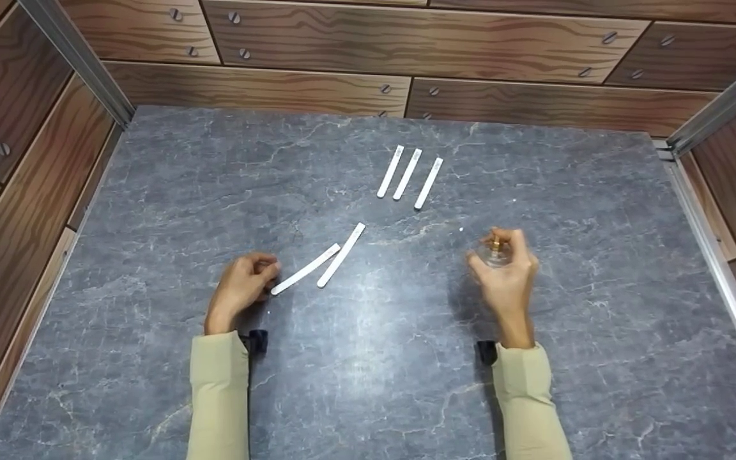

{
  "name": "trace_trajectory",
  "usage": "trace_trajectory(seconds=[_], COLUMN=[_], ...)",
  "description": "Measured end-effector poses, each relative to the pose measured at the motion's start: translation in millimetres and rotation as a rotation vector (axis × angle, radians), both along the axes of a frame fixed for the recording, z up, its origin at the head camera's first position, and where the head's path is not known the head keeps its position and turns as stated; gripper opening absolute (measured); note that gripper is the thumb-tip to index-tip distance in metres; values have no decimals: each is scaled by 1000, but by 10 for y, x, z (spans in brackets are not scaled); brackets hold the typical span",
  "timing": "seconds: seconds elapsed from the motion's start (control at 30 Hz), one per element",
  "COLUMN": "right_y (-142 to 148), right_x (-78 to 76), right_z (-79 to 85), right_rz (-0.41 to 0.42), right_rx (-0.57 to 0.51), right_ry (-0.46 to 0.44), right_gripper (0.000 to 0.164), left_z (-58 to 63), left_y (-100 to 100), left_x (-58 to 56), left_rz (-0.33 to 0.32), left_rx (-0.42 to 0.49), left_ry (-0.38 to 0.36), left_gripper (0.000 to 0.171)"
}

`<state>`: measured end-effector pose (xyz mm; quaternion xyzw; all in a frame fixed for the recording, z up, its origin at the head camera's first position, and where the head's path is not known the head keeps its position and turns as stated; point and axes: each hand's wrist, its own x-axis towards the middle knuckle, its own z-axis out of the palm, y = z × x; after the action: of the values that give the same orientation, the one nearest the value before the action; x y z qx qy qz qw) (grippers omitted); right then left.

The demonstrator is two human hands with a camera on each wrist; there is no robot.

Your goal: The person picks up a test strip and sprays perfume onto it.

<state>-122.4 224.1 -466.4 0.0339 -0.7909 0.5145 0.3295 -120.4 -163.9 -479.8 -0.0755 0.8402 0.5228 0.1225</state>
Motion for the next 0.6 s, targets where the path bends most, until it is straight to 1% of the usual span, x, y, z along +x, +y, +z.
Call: trace_trajectory(seconds=[0.13,0.27,0.43,0.5,0.6], right_y=[-6,-9,-11,-10,-10], right_x=[-1,-7,-12,-11,-7], right_z=[11,15,10,7,2], right_rz=[9,11,16,15,12], right_rx=[0,4,0,-4,-7], right_ry=[-3,0,-17,-28,-31], right_gripper=[38,38,37,37,37], left_z=[-15,-21,-21,-26,-36], left_y=[2,18,47,59,76], left_x=[-5,-31,-65,-72,-75], left_rz=[-8,-21,-23,-16,5], left_rx=[22,46,9,-8,-18], left_ry=[-30,-90,-163,-172,-162], left_gripper=[32,33,41,42,42])
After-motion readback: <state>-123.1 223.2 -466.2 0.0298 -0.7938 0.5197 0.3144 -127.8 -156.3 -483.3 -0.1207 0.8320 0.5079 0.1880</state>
